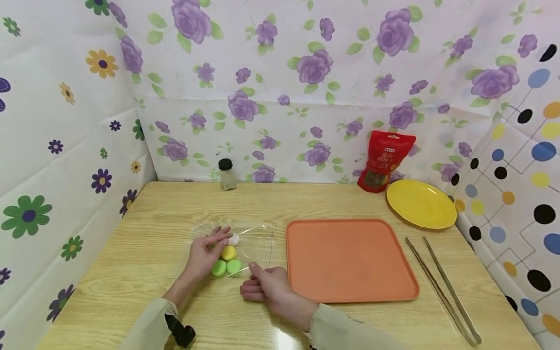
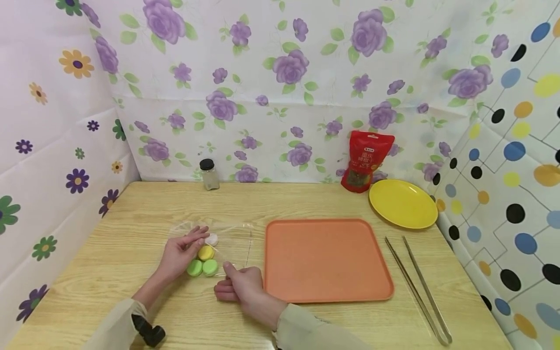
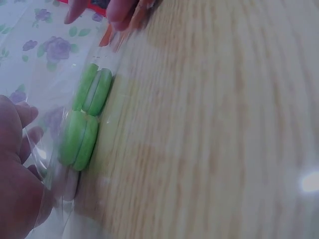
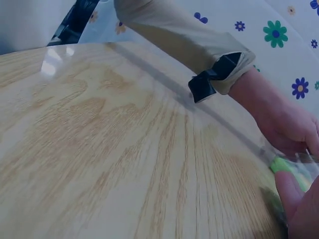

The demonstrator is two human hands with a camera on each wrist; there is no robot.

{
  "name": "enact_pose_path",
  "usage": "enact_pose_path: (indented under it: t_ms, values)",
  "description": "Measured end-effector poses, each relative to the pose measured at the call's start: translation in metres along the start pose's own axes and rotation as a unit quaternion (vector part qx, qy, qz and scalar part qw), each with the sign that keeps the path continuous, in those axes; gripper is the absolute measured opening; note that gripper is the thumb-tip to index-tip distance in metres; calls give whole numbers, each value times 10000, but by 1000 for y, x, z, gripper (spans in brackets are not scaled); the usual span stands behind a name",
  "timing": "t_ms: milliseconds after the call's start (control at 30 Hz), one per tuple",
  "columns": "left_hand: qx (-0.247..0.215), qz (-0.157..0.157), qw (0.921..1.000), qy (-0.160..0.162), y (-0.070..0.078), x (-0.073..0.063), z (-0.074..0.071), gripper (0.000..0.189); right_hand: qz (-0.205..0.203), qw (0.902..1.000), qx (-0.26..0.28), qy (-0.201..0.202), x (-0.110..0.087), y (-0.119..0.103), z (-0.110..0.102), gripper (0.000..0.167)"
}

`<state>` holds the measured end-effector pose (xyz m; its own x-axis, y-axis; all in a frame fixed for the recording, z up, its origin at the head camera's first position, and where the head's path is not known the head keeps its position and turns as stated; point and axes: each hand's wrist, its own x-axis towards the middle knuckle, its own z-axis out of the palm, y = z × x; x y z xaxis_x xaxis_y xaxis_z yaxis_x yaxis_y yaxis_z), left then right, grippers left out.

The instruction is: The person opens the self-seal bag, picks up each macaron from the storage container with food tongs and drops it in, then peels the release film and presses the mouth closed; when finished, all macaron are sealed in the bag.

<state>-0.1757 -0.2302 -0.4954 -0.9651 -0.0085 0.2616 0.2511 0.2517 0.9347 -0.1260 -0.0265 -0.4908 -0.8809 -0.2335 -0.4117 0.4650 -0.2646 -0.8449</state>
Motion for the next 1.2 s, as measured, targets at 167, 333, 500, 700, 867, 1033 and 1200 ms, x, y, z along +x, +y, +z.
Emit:
enact_pose_path:
  t_ms: [167, 333, 500, 700, 867, 1033, 1200]
  values:
    - [-27, -76, 10000, -25, 1, 0, 0, 17, -63, 9998, -77, 146, 4, 2, 4, 36]
    - [47, 22, 10000, 23, 3, 0, 1, 17, 38, 9999, -23, 132, 3, 1, 7, 35]
    - [224, 65, 9994, 236, 9, -1, 3, 16, 29, 9999, 1, 138, -1, 0, 8, 36]
    - [444, -81, 9974, 565, 13, -3, 6, 15, 94, 9999, -48, 61, -3, -1, 8, 40]
    - [416, -182, 9968, 665, 15, -5, 7, 14, 46, 9998, 42, 170, 4, -1, 10, 42]
    - [482, -212, 9967, 621, 26, -9, 7, 15, 7, 9997, 95, 230, 9, 0, 14, 27]
    - [638, -204, 9955, 664, 19, -9, 6, 14, -79, 9996, 0, 253, 8, -1, 16, 14]
